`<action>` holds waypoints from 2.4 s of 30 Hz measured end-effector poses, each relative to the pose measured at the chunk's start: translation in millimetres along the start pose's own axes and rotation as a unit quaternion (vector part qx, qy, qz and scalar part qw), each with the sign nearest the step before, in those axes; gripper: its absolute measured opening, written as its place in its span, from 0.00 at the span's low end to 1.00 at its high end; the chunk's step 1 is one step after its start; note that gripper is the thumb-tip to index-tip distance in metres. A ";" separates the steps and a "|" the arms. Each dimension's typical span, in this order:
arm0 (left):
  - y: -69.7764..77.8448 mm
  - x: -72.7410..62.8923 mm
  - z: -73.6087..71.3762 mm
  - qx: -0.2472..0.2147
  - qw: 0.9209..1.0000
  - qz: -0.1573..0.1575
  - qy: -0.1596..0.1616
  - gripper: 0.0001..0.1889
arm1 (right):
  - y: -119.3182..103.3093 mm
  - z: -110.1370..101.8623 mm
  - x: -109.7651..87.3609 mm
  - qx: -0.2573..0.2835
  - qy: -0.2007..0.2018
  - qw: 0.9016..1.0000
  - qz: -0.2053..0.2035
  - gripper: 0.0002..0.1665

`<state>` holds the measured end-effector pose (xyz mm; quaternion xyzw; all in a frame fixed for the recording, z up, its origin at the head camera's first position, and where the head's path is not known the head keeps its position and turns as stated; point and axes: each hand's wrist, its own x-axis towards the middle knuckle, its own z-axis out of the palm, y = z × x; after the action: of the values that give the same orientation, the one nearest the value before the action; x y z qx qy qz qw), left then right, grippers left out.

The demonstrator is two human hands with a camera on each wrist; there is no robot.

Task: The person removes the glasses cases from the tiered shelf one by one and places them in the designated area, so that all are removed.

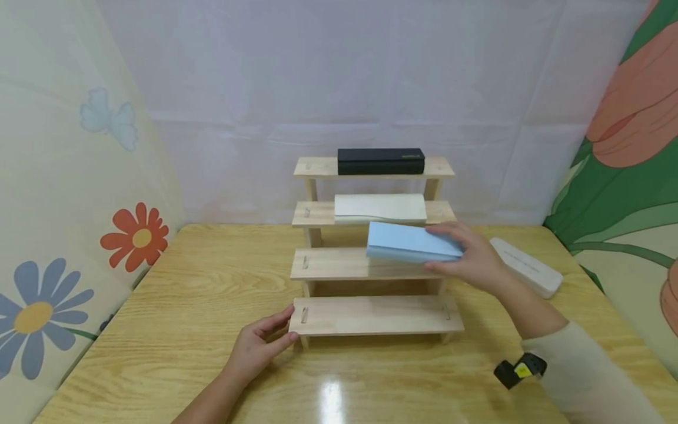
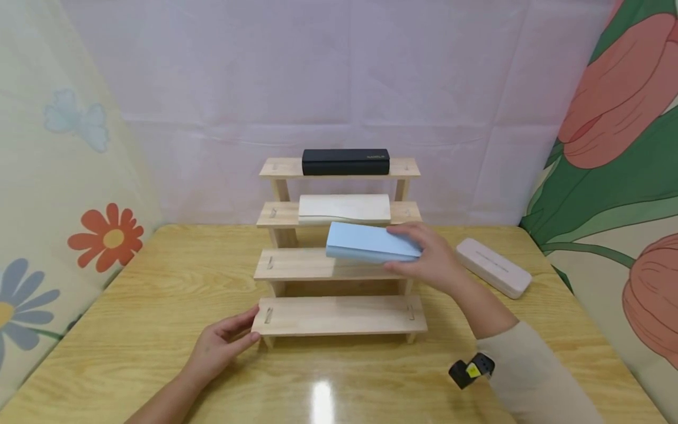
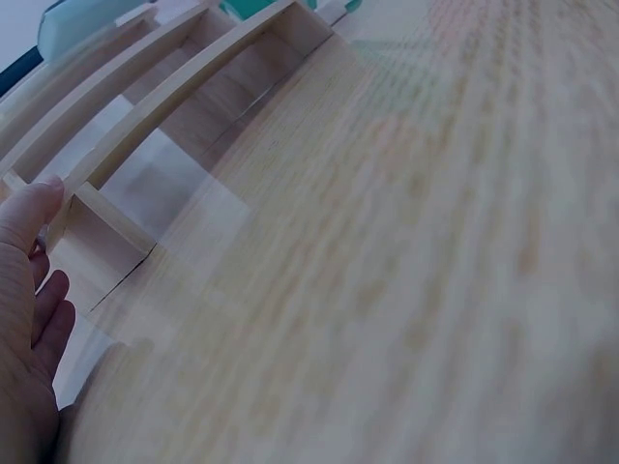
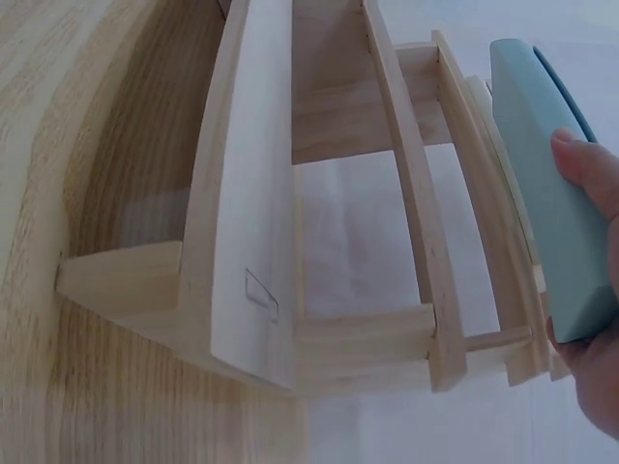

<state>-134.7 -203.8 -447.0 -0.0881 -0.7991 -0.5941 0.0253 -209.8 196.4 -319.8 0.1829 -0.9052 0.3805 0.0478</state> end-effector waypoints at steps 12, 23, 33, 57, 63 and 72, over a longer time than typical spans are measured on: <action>-1.5 1.3 -0.4 0.001 1.000 -0.007 0.002 0.27 | 6.3 -25.5 -9.7 0.002 0.034 0.999 0.011 0.39; -2.8 1.1 -1.1 0.003 1.000 -0.002 0.004 0.26 | 19.7 -45.2 -20.0 0.000 0.060 0.998 0.025 0.40; 0.0 0.3 0.2 0.008 1.000 -0.004 0.005 0.26 | 28.7 -62.8 -34.8 -0.045 0.084 0.995 0.031 0.39; -4.0 1.6 -0.8 0.017 1.000 -0.014 0.007 0.26 | 69.4 -85.9 -63.3 -0.066 0.101 0.986 0.117 0.44; -2.6 1.4 -0.4 0.018 1.000 -0.017 0.008 0.26 | 81.0 -90.0 -70.3 -0.079 0.112 0.983 0.119 0.44; -2.7 1.3 -0.9 0.023 1.000 -0.014 0.009 0.26 | 98.2 -86.1 -80.0 -0.090 0.102 0.981 0.140 0.45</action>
<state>-136.6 -205.3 -449.1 -0.0714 -0.8134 -0.5767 0.0264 -176.2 344.0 -343.0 0.0098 -0.9429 0.3169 0.1021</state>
